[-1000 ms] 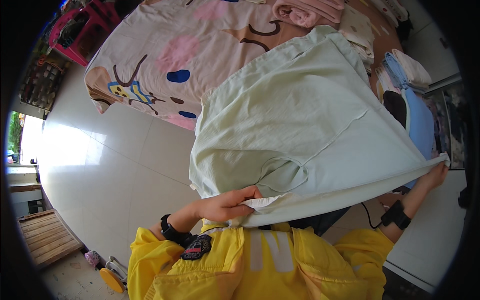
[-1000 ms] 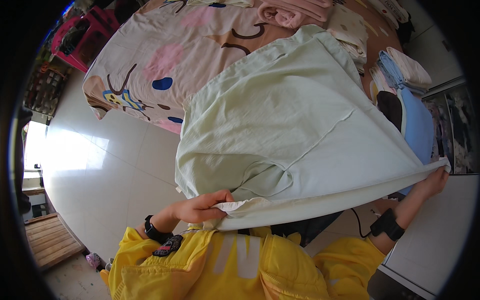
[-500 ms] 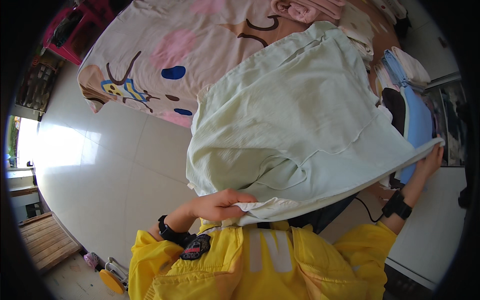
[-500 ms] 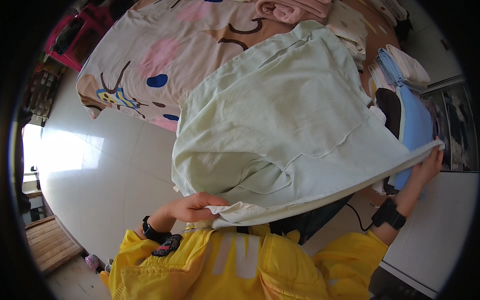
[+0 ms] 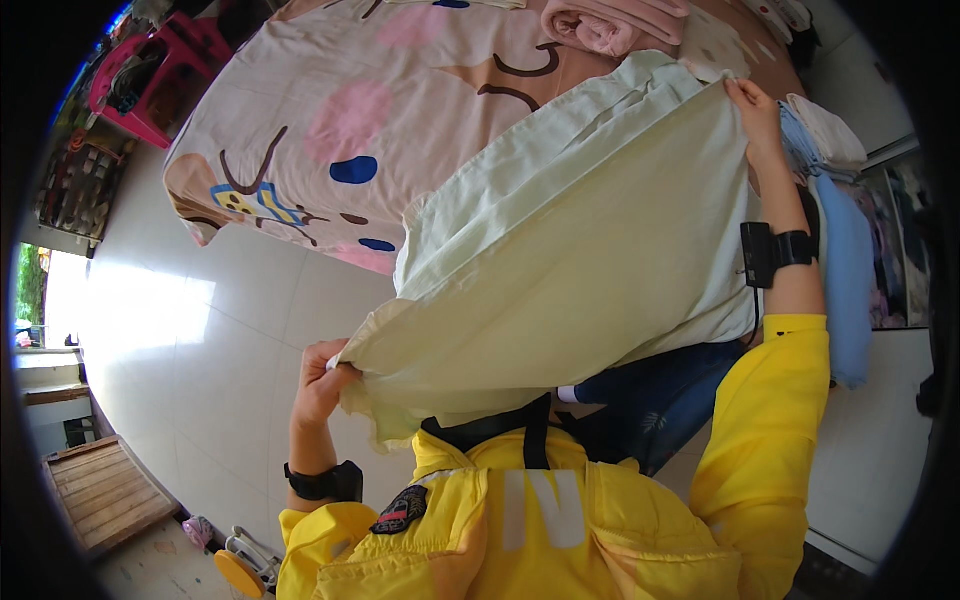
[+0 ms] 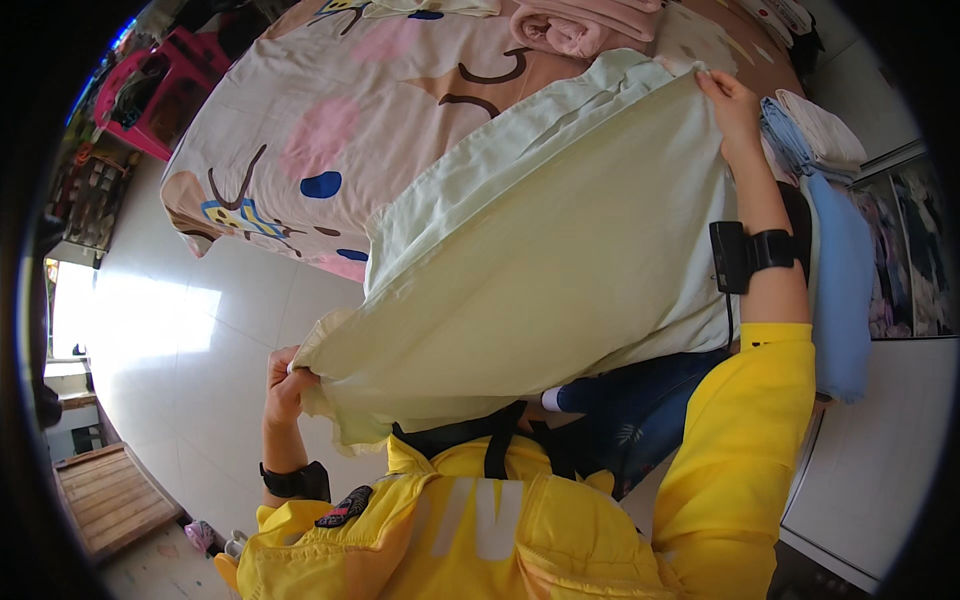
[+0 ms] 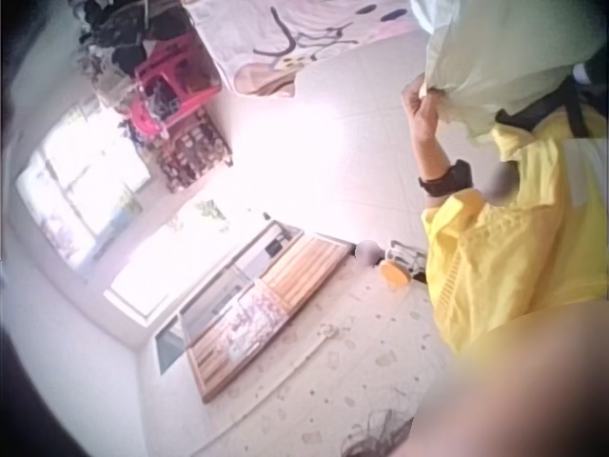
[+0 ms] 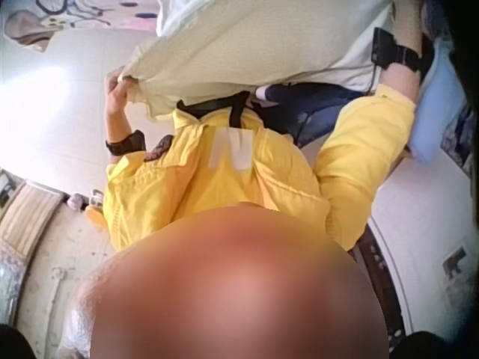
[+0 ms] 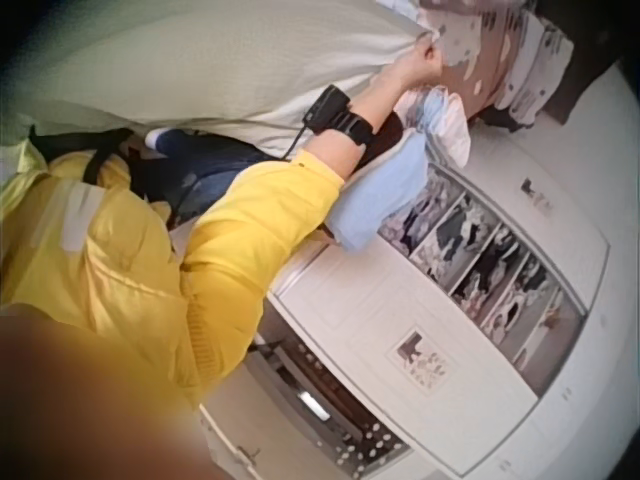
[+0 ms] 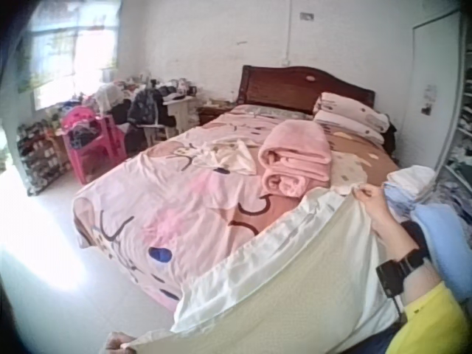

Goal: The person folds a pink towel and places it on the bed. They then unfold, smooth, and fold a light green shirt, repeatedly adjusting the fabric and sleeves before folding it in half.

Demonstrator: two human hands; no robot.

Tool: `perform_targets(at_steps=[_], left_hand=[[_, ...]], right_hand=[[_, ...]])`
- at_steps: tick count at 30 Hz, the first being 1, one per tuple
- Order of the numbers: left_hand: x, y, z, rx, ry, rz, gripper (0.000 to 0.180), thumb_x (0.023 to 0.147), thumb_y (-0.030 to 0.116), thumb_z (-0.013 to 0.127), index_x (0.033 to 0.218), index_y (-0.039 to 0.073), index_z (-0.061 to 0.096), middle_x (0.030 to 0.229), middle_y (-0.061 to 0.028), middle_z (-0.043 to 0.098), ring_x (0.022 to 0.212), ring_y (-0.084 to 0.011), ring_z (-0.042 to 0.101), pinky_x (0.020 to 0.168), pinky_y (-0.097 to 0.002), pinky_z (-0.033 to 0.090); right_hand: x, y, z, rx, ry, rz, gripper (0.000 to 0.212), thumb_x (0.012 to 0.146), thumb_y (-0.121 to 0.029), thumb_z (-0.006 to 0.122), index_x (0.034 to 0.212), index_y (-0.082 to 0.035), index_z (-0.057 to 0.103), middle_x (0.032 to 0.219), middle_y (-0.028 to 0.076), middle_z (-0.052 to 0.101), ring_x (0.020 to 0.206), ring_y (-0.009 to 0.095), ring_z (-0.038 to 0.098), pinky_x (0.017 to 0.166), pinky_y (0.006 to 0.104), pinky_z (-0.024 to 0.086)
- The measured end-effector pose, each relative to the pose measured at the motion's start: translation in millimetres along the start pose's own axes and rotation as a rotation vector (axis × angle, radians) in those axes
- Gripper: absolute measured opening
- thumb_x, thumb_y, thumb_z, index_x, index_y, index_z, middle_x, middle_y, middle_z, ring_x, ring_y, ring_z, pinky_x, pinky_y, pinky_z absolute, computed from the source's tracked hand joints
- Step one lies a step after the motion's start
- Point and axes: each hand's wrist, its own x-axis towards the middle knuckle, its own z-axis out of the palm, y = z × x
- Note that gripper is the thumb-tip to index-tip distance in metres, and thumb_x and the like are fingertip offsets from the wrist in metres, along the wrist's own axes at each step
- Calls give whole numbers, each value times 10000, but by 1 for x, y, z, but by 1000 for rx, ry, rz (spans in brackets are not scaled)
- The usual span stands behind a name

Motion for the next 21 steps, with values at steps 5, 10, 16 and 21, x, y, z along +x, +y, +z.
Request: perform_targets(at_steps=[5, 10, 16, 21], left_hand=[[17, -11, -2, 86, 171, -168, 243, 791, -27, 487, 965, -44, 655, 825, 13, 619, 756, -63, 538, 677, -208, 430], [29, -27, -3, 144, 188, -232, 261, 805, -38, 471, 1002, -52, 642, 848, 9, 617, 779, -77, 553, 719, -223, 456], [42, -37, 1, 328, 222, -324, 238, 824, -6, 482, 1010, -55, 623, 828, -39, 617, 837, -121, 581, 771, -242, 466], [44, -30, 26, 756, 311, 84, 380, 827, 59, 500, 1201, -4, 525, 1126, -177, 565, 1133, -306, 542, 996, -346, 412]], right_hand=[[22, 41, 44, -161, -208, 64, 219, 885, -183, 719, 972, 17, 704, 830, -22, 644, 749, 73, 525, 685, 219, 407], [22, 72, 55, -199, -223, 52, 188, 866, -148, 728, 943, 21, 702, 823, -17, 649, 731, 81, 537, 697, 228, 421], [24, 80, 64, -367, -210, -143, 133, 840, -105, 724, 943, -26, 698, 856, 21, 669, 742, 107, 578, 696, 242, 455], [5, 55, 69, -777, -188, -581, 316, 798, 24, 631, 1080, -115, 658, 1086, 51, 650, 911, 219, 611, 800, 316, 463]])
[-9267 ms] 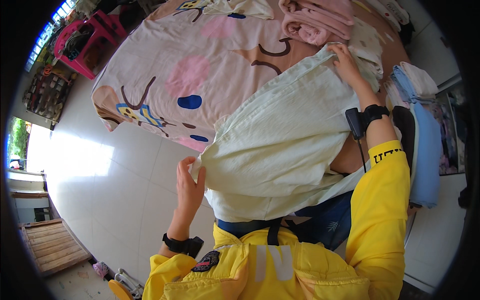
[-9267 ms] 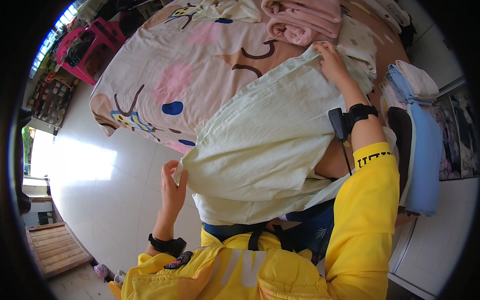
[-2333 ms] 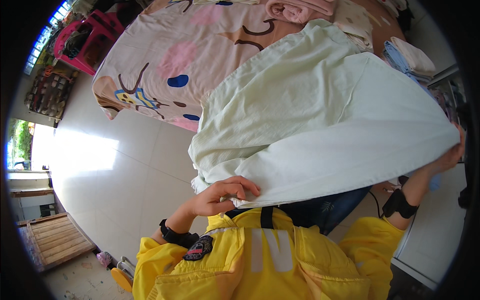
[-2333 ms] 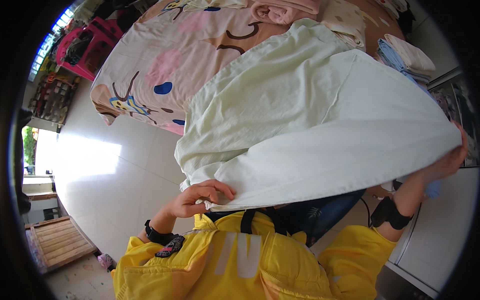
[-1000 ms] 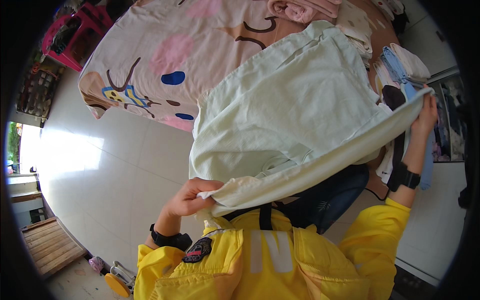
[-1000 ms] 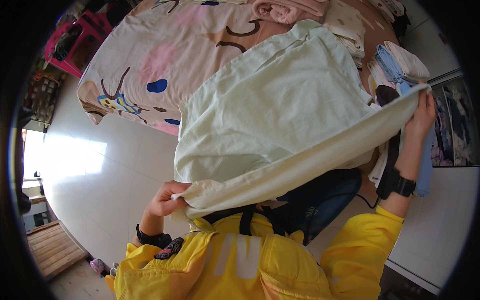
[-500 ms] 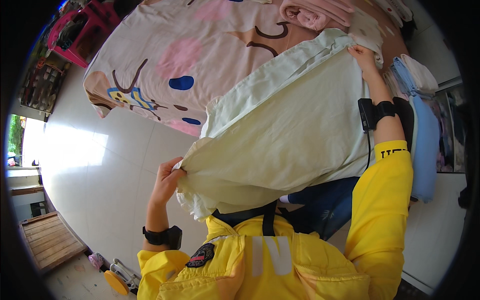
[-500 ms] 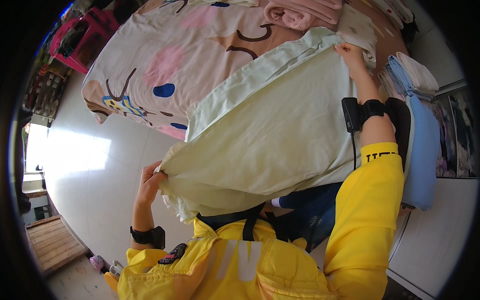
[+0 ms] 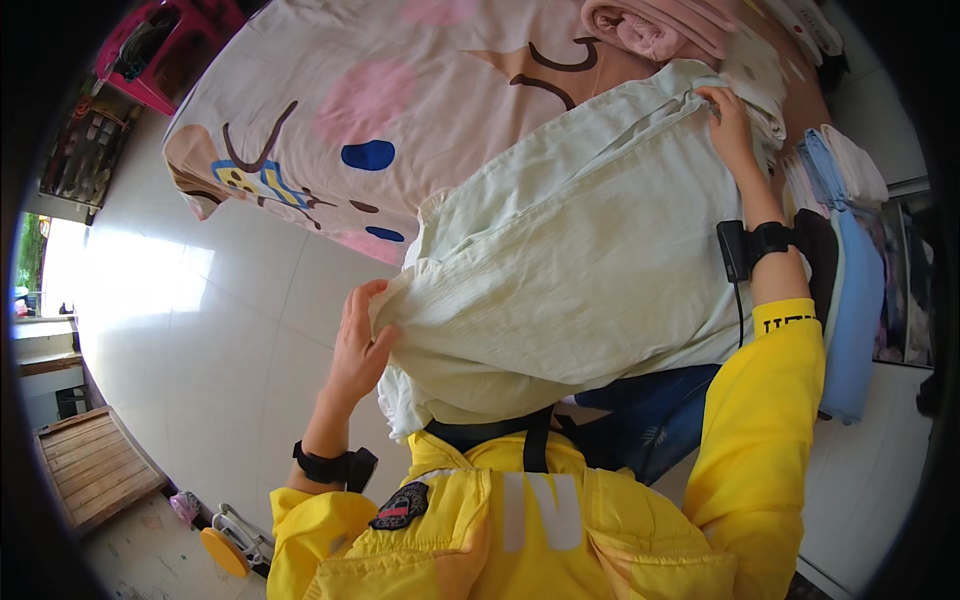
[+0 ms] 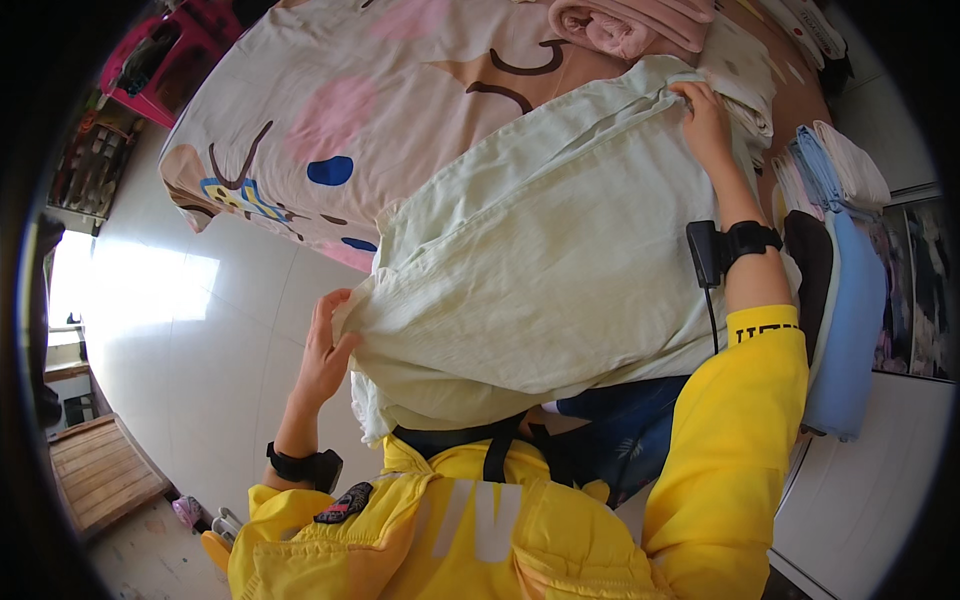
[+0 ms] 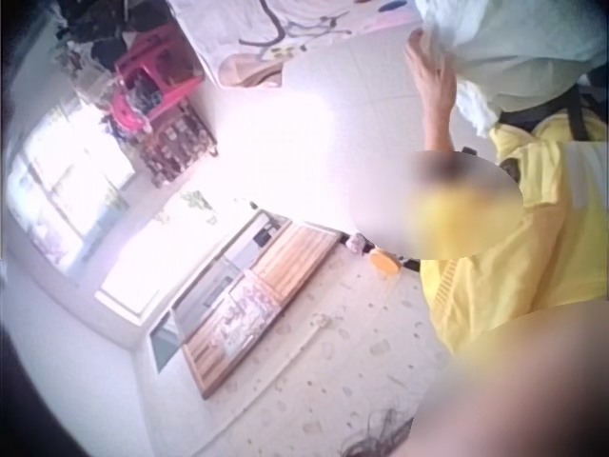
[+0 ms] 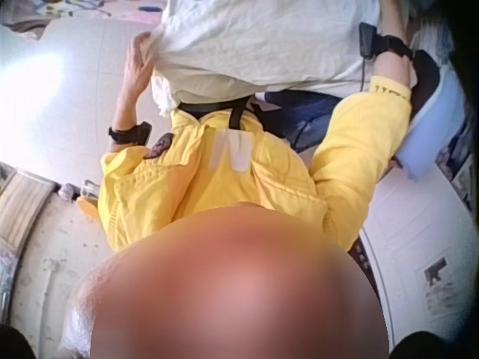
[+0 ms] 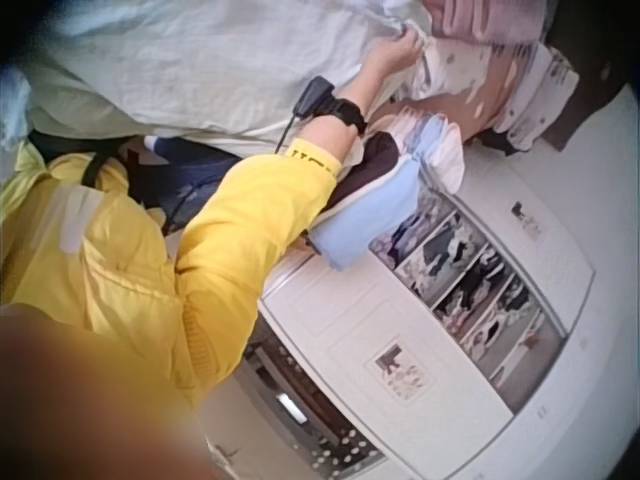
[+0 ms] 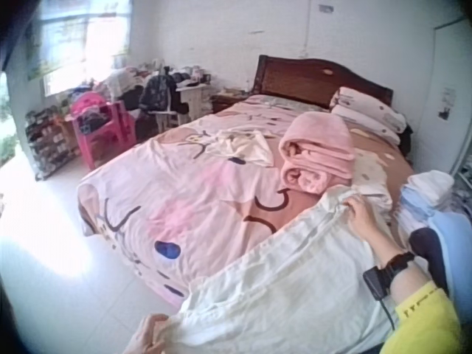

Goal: The person folds a pink towel and places it on the bed. They then unfold, smooth, and fold a light green shirt, repeatedly adjusting the fabric and sleeves before folding it in half.

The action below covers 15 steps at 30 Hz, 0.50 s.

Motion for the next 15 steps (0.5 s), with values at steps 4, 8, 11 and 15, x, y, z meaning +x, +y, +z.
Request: perform_targets(at_steps=[4, 8, 11, 15], left_hand=[[5, 21, 10, 59, 74, 250, 467, 819, 81, 603, 1269, 19, 490, 1276, -179, 513, 1220, -353, 473, 1057, -410, 363], [26, 36, 30, 75, -39, 290, 443, 825, 88, 665, 1237, 23, 518, 1227, -173, 545, 1166, -370, 499, 1000, -416, 416], [41, 42, 39, 110, 13, 372, 408, 823, 120, 689, 1191, 28, 540, 1155, -160, 556, 1089, -351, 525, 942, -413, 441], [51, 42, 45, 144, 5, 395, 385, 817, 133, 701, 1159, 34, 554, 1098, -144, 553, 1035, -341, 518, 912, -414, 442]], right_hand=[[-5, -30, -13, -239, -84, -300, 387, 798, 69, 529, 1107, -144, 622, 1113, 27, 626, 1035, 273, 582, 904, 381, 409], [0, -50, -20, -280, -229, -149, 285, 824, 35, 489, 1035, -131, 587, 1095, 12, 619, 1017, 298, 596, 840, 421, 439], [0, -51, -34, -238, -182, -6, 180, 839, 5, 498, 965, -104, 566, 1091, 40, 616, 954, 334, 612, 747, 446, 471], [-11, -44, -61, -241, -123, -92, 155, 844, -3, 507, 951, -91, 576, 1012, 66, 622, 874, 351, 628, 691, 457, 489]])
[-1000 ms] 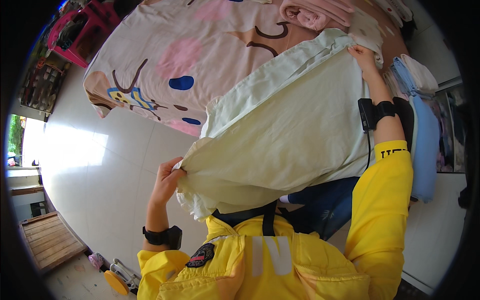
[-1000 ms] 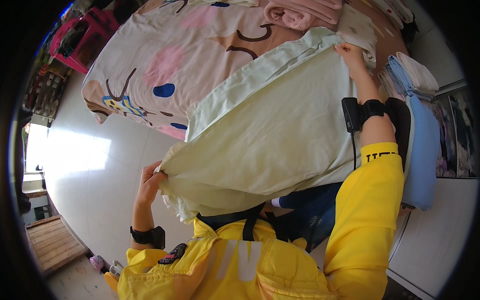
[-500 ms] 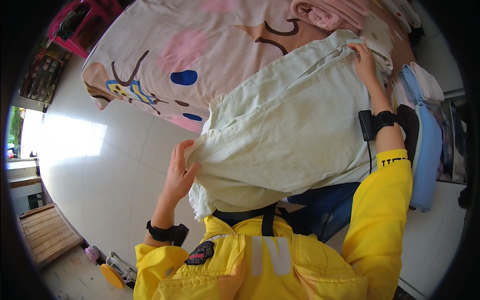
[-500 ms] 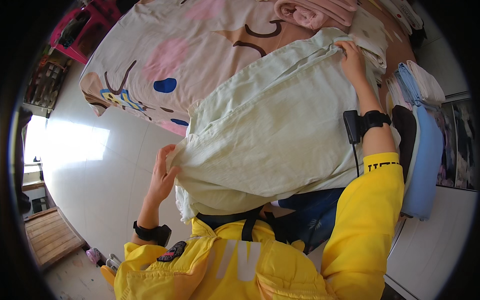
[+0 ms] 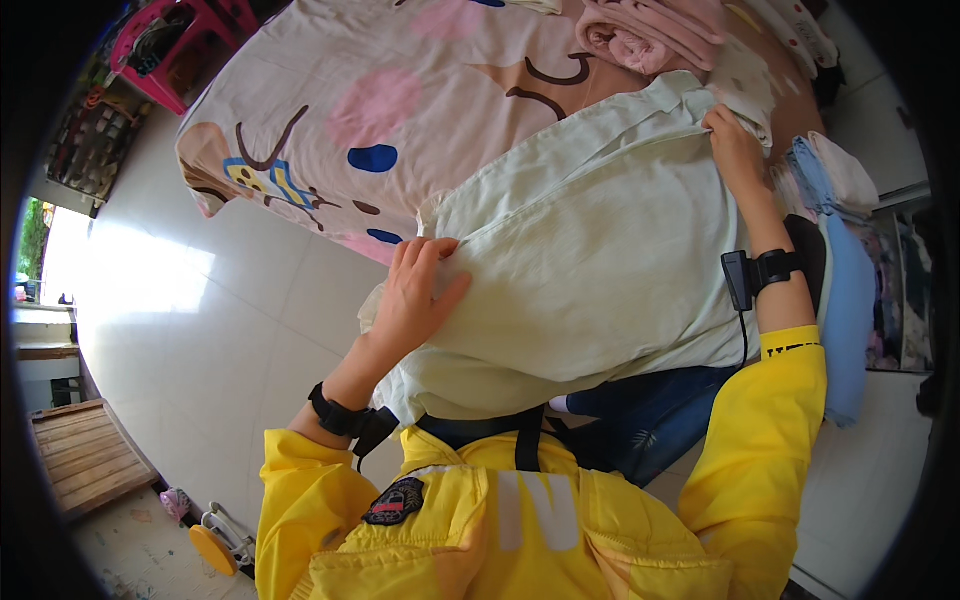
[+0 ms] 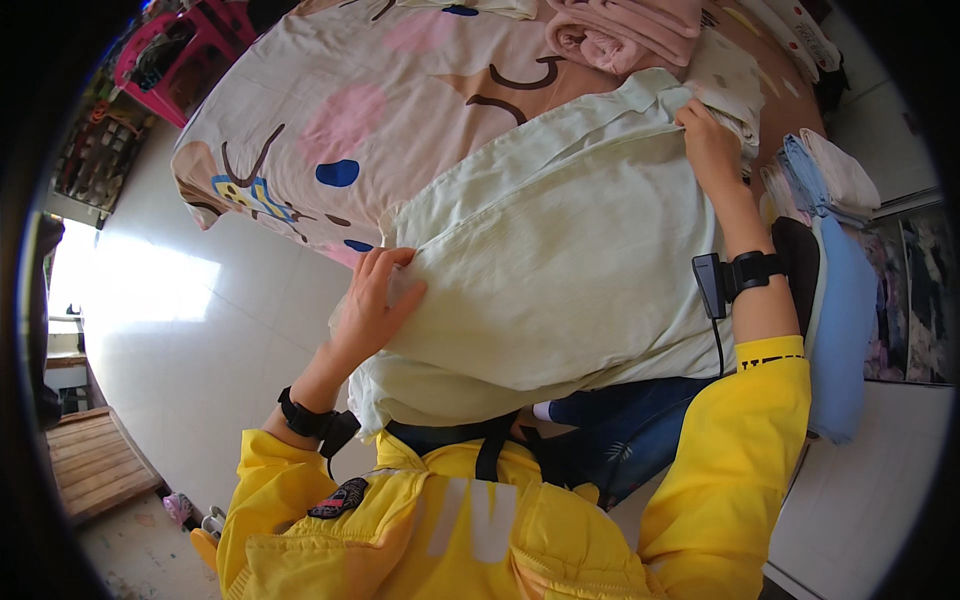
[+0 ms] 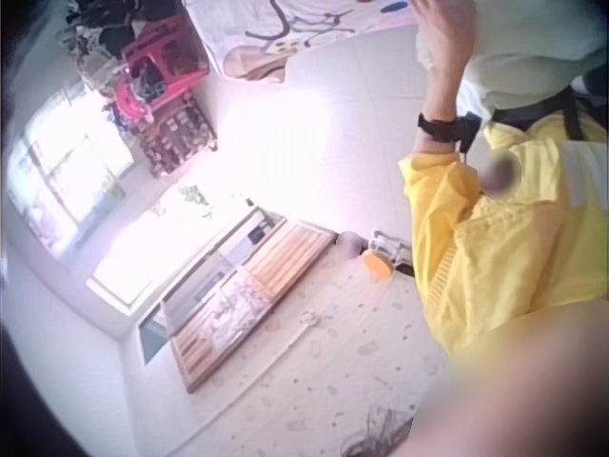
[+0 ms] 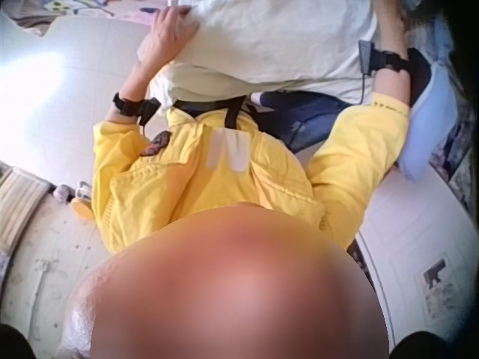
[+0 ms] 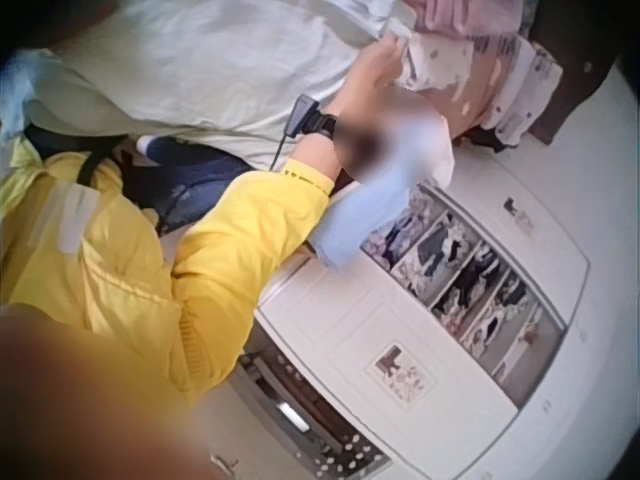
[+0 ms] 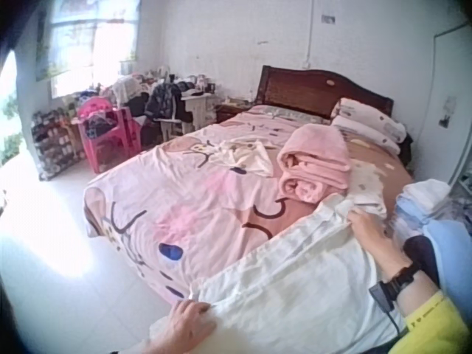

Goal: The person folds a pink towel and places it on the bed. They then unfold, smooth, and fold a light green shirt, repeatedly adjusting the fabric and sleeves before folding it in half.

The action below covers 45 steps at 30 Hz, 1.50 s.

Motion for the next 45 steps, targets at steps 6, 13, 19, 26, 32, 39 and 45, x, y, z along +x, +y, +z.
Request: perform_targets(at_steps=[6, 13, 19, 26, 32, 39, 45], left_hand=[[9, -3, 11, 8, 60, -6, 333, 791, 128, 720, 1076, 42, 573, 1074, -116, 540, 1032, -336, 491, 915, -412, 422], [-2, 26, -14, -163, -239, 140, 255, 790, 138, 737, 929, 64, 536, 796, -99, 564, 767, -331, 580, 679, -391, 494], [-15, 56, -26, -316, -670, 420, 202, 836, 131, 703, 980, 32, 601, 897, -118, 583, 835, -325, 602, 707, -397, 499], [-27, 75, -19, -750, -888, 262, 210, 905, 112, 682, 1056, -17, 610, 1034, -152, 627, 885, -337, 608, 744, -375, 491], [-22, 70, -37, -722, -819, 187, 223, 920, 159, 687, 1056, -2, 614, 796, -132, 620, 677, -308, 579, 602, -339, 454], [-19, 59, -59, -552, -534, 153, 223, 910, 171, 703, 1029, 19, 592, 689, -118, 542, 588, -260, 515, 557, -322, 419], [-19, 31, -40, -398, -280, -201, 188, 908, 133, 688, 978, 12, 562, 622, -100, 462, 538, -184, 434, 539, -311, 401]], right_hand=[[-24, 5, -42, 431, 243, 221, 263, 820, 79, 543, 1014, -77, 629, 920, 80, 711, 667, 168, 700, 616, 288, 531], [-108, 31, -140, 504, 659, 123, 146, 863, 145, 517, 924, 15, 540, 1046, 162, 701, 827, 168, 678, 726, 271, 572], [-222, 59, -234, 131, 1139, -54, 146, 885, -1, 633, 922, 117, 556, 924, 265, 690, 775, 288, 704, 715, 393, 612], [-260, 87, -252, 194, 969, 406, 23, 900, 42, 597, 905, 51, 577, 994, 233, 701, 845, 258, 699, 764, 389, 603], [-192, 128, -186, 635, 903, 593, 22, 919, 47, 572, 931, 29, 566, 1053, 227, 695, 961, 263, 682, 885, 368, 558], [-41, 128, -156, 822, 875, 452, 50, 896, 20, 622, 927, 28, 584, 1005, 184, 711, 912, 221, 690, 848, 317, 562], [46, 102, -73, 496, 396, 465, 216, 845, -47, 614, 1060, -43, 634, 994, 73, 708, 870, 162, 662, 785, 282, 513]])
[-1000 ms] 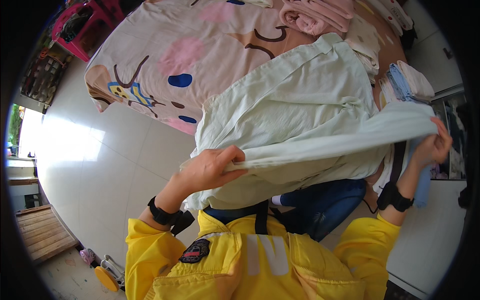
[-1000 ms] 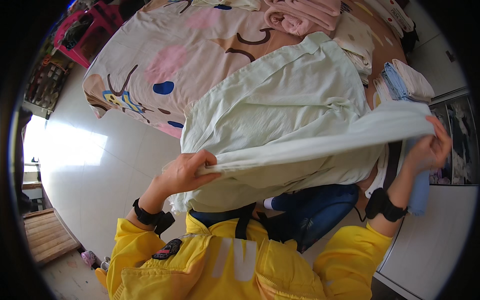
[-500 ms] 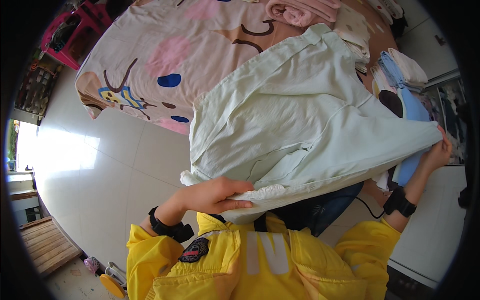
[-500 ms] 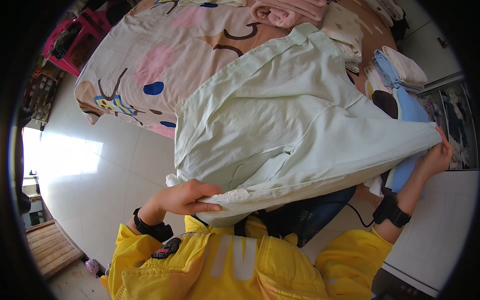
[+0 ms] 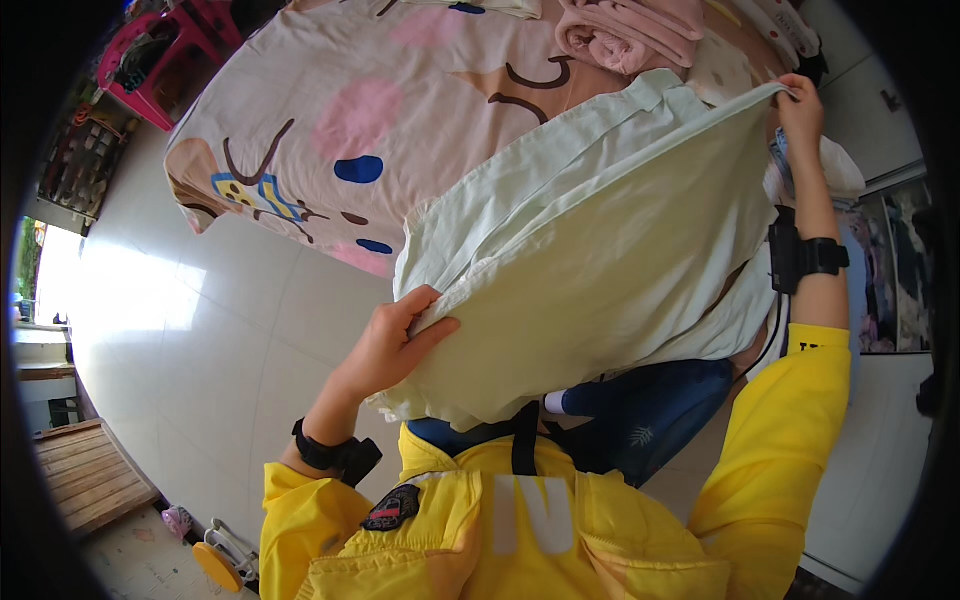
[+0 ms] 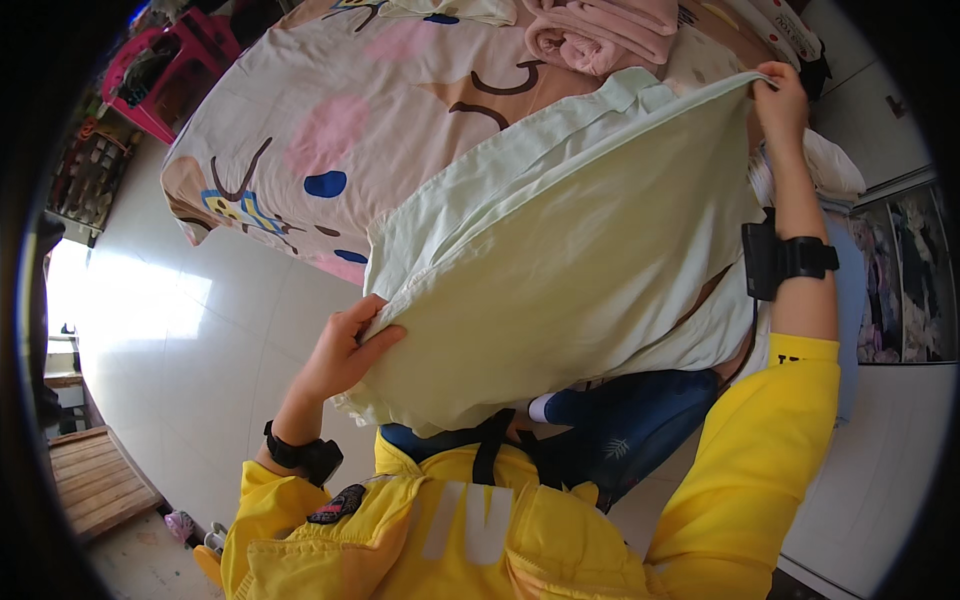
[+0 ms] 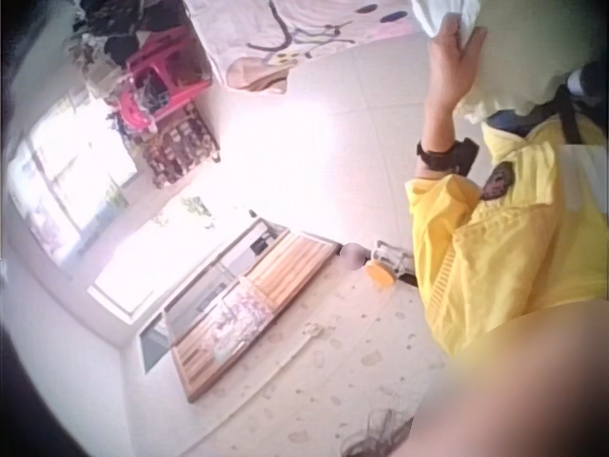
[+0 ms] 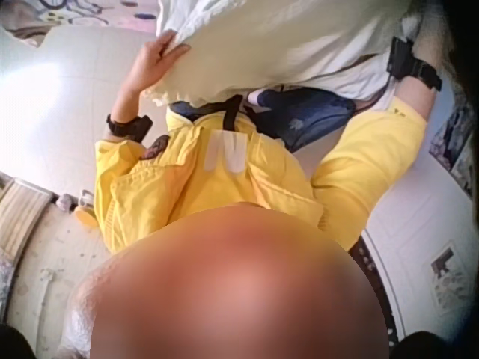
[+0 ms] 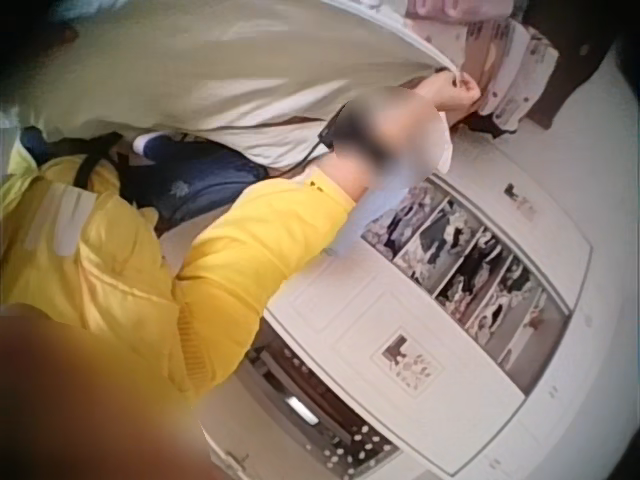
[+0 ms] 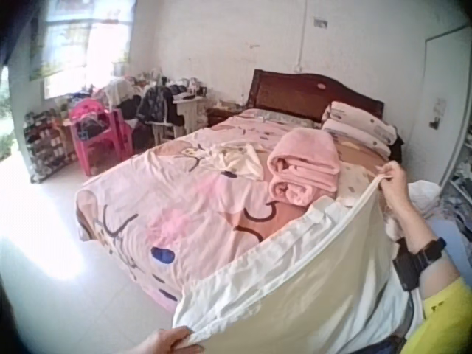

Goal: The person folds a pink towel and places it on the bed. They then unfold, smooth, and fold a light green shirt, repeatedly adjusting the fabric and sleeves before folding it in half.

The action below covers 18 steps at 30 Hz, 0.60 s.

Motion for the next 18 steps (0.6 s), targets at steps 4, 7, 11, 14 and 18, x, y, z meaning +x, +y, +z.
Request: perform_targets(at_steps=[4, 7, 11, 14, 18], left_hand=[[4, -21, -4, 180, 81, -20, 180, 870, 118, 706, 918, 11, 569, 612, -114, 436, 527, -186, 413, 533, -311, 399], [-1, -31, -9, 190, 103, -35, 167, 855, 97, 707, 874, 3, 570, 617, -109, 415, 532, -162, 405, 527, -300, 391], [-4, -42, -19, -21, 245, -143, 166, 847, 80, 706, 841, -5, 563, 629, -71, 413, 563, -115, 376, 524, -273, 360], [1, -48, -28, 6, 261, -169, 163, 845, 80, 705, 847, 2, 563, 636, -51, 429, 583, -115, 367, 541, -263, 363], [12, -49, -21, 237, 194, -145, 230, 797, 147, 757, 886, 4, 599, 718, -97, 559, 635, -219, 549, 637, -335, 459]], right_hand=[[-16, -2, 66, -65, -245, -173, 235, 806, 10, 583, 1033, -29, 628, 1019, 106, 681, 902, 256, 662, 806, 349, 512], [-27, -11, 94, -262, -407, -307, 228, 793, 37, 573, 1003, -21, 637, 986, 132, 672, 918, 316, 644, 824, 386, 503], [-35, -27, 116, -280, -406, -344, 164, 791, 18, 582, 927, -33, 657, 914, 136, 668, 964, 351, 608, 853, 414, 480], [-40, -35, 120, -594, -435, -530, 135, 800, -28, 588, 893, -63, 679, 1001, 89, 674, 1059, 286, 589, 890, 384, 462], [-43, -40, 123, -799, -388, -848, 138, 791, -70, 583, 875, -86, 691, 1115, 48, 633, 1138, 222, 540, 929, 366, 435]])
